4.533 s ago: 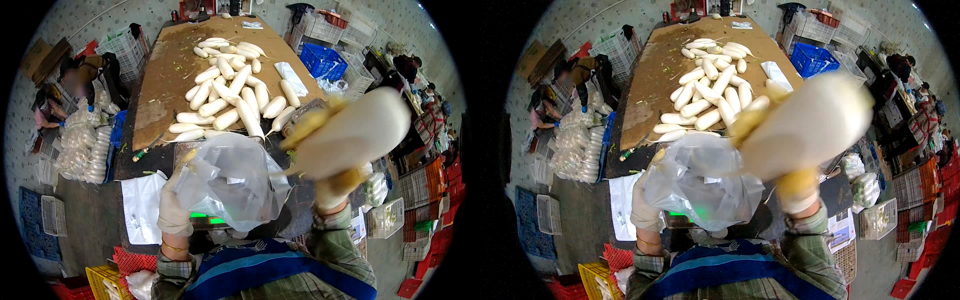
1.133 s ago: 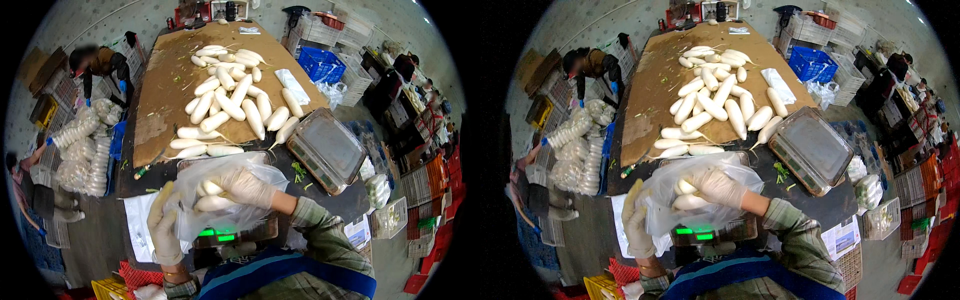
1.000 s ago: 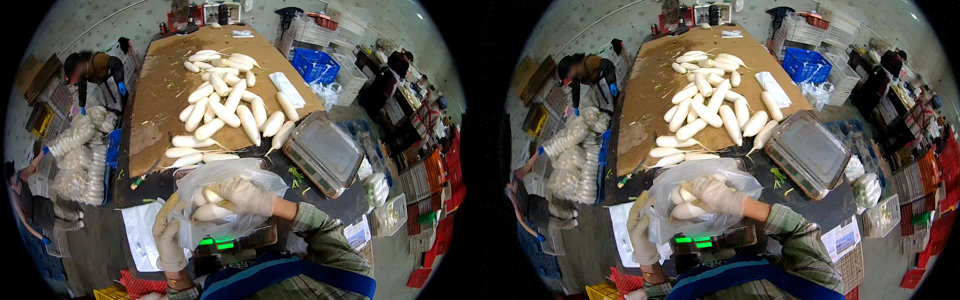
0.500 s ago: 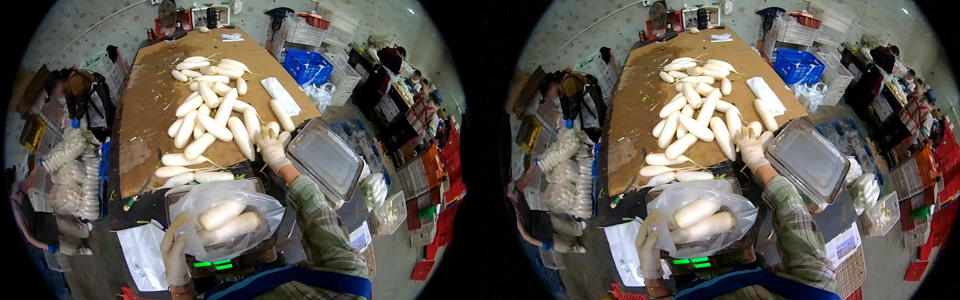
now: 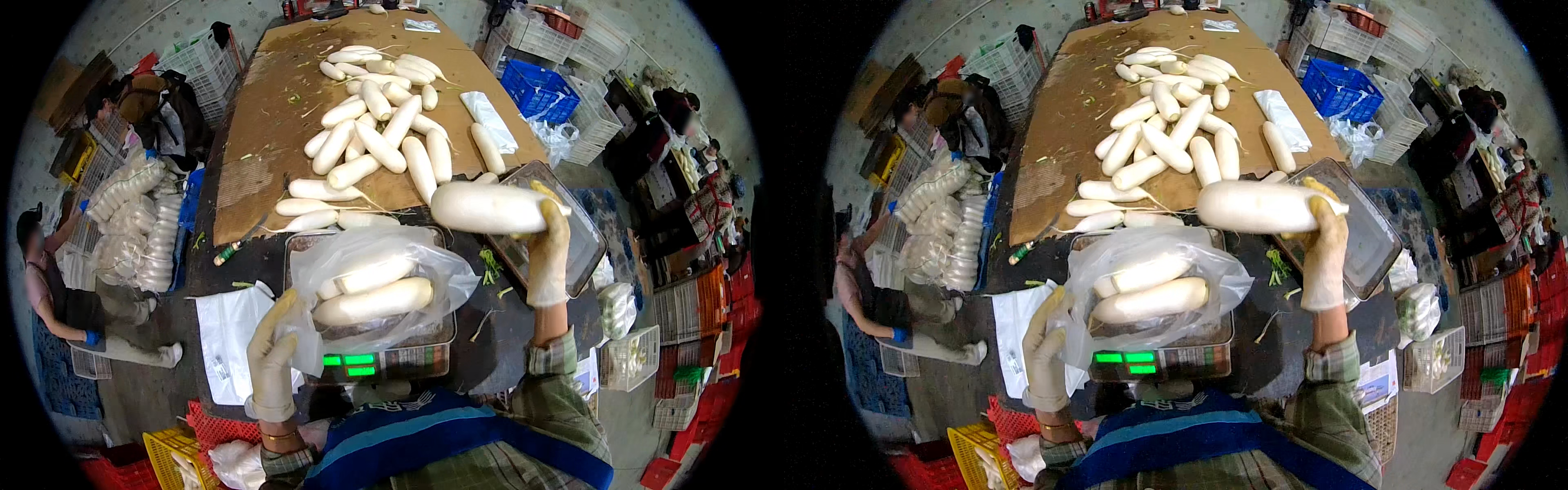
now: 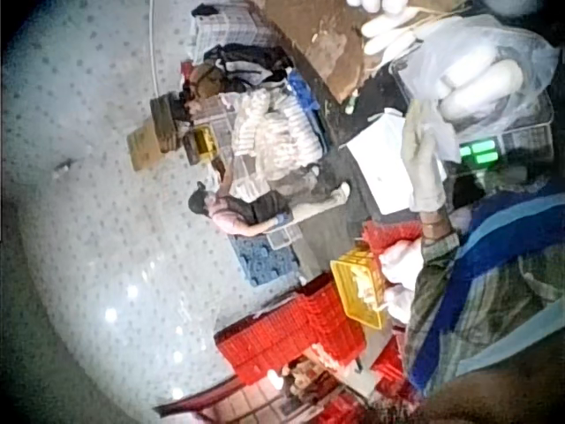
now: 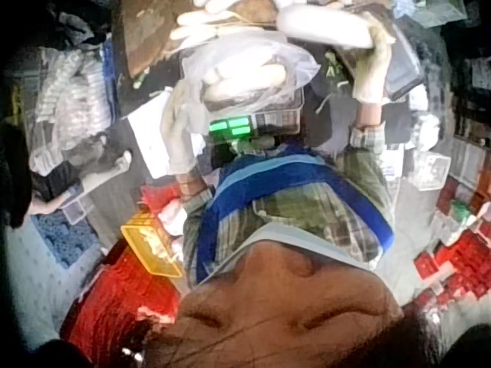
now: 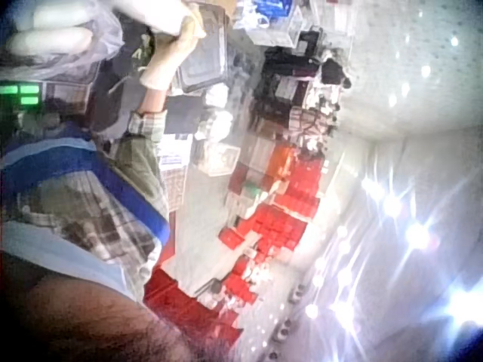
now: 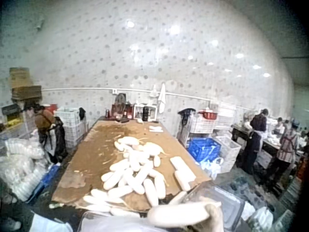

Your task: The person places white radishes into a plastic bag on a digital scale, adjusts the count to reach a target weight, and then removes the bag to place it into a red crate. The process repeats with new bags and radishes.

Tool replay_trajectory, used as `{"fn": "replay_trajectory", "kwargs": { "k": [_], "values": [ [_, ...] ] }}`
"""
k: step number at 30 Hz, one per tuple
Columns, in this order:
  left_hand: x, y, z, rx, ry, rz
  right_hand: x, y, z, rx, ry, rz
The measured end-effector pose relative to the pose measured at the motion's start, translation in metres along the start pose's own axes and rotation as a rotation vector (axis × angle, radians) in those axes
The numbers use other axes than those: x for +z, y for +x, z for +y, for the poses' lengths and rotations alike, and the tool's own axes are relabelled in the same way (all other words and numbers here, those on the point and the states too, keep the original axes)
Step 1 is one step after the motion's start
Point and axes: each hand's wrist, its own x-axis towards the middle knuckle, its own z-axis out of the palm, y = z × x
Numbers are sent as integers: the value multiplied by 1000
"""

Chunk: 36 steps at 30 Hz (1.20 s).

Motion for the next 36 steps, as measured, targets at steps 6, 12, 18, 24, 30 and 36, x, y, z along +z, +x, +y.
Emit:
{"fn": "replay_trajectory", "kwargs": {
  "k": [6,12,18,24,30,36],
  "values": [
    [14,1,14,97,-30,-66,46,-100,1,211,56,-274],
    [2,10,5,81,-13,-13,65,-156,104,304,-206,-684],
    [-23,1,-8,127,28,-5,46,-153,79,-203,-1078,-795],
    [-38,-24,-2,306,369,107,9,-155,43,-164,-811,-643],
    [-24,-53,16,395,407,333,-7,-156,17,-232,-610,-293],
    [-29,-53,-6,433,524,213,5,-165,17,-180,-462,-375]
  ]
}}
